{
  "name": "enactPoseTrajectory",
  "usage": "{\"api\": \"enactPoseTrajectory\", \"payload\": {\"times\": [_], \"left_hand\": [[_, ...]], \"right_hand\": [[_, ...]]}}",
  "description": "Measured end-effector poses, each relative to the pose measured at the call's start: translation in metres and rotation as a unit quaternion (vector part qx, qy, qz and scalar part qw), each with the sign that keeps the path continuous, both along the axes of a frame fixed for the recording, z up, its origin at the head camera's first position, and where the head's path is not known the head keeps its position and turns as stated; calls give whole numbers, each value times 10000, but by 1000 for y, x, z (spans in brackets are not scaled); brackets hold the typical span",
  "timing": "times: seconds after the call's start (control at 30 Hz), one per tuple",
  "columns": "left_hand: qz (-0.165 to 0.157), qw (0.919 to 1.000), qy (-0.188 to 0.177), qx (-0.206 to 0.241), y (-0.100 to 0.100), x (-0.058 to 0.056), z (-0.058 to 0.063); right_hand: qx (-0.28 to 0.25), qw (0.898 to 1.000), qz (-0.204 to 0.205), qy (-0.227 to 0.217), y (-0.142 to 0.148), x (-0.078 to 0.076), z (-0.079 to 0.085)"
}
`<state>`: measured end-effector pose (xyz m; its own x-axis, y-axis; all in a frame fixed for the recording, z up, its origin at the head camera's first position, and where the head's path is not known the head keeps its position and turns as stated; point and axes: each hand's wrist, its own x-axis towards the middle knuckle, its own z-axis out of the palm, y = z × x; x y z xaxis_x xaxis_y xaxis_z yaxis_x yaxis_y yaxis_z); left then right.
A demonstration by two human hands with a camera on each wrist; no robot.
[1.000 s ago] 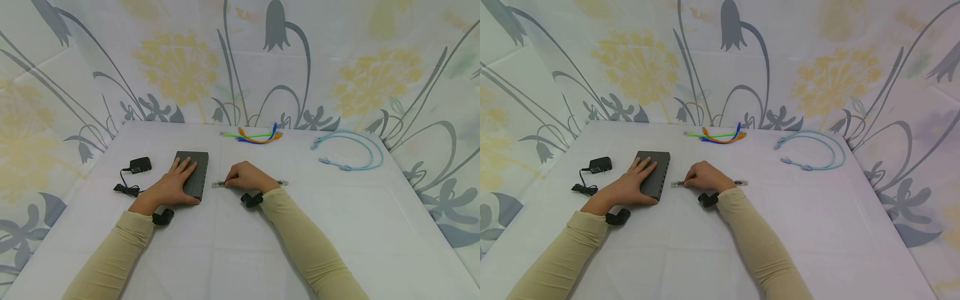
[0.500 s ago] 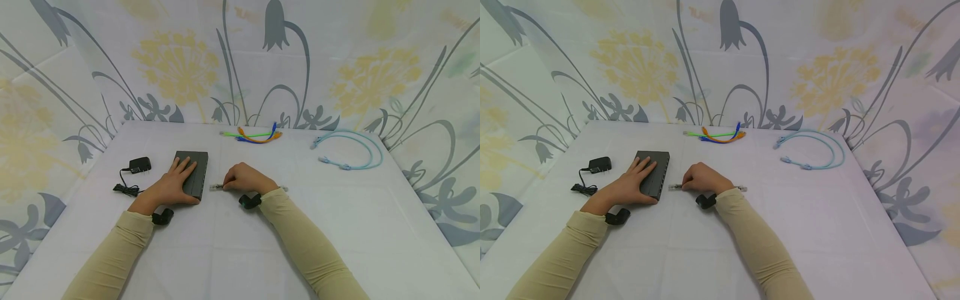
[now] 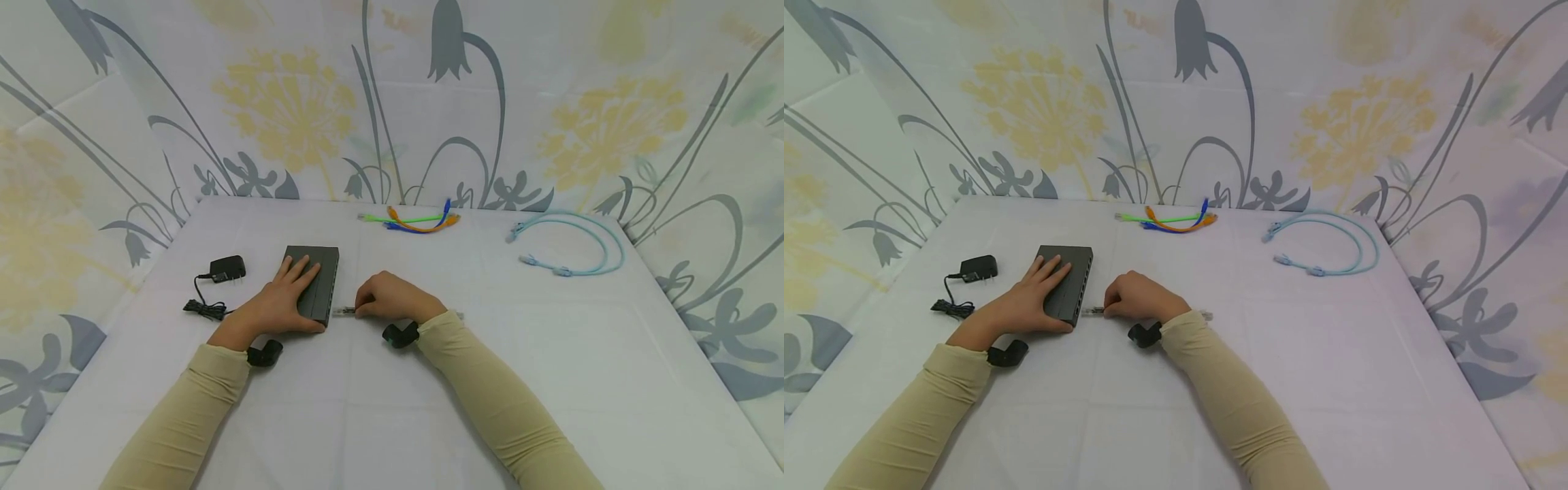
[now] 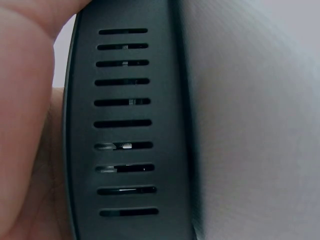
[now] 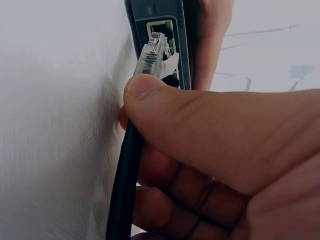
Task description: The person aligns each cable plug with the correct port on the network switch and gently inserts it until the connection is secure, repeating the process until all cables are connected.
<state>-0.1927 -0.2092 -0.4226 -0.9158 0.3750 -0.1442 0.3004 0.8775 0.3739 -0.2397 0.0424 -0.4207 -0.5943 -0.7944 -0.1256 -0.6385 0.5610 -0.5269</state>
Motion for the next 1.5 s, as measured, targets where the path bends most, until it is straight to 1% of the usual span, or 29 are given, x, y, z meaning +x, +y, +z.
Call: {"api": "enactPoseTrajectory", "payload": {"times": [0.1, 0.3, 0.53, 0.8, 1.0, 1.5], "left_hand": [[-7, 10000, 12, 1, 0, 0, 0], [-20, 10000, 26, 13, 1, 1, 0], [-32, 10000, 34, 16, 2, 1, 1], [25, 10000, 24, -15, 1, 1, 2], [-17, 10000, 68, -7, 1, 0, 1], [-17, 10000, 72, 35, 0, 0, 0]], "right_hand": [[-10, 10000, 22, -1, -1, 2, 0], [-51, 9999, 85, 137, -3, 4, -1], [-48, 9997, 77, 224, -4, 5, 0], [19, 9997, 76, 212, -6, 4, -2], [35, 9998, 41, 172, -7, 6, 0], [22, 9996, 78, 282, -9, 7, -2]]}}
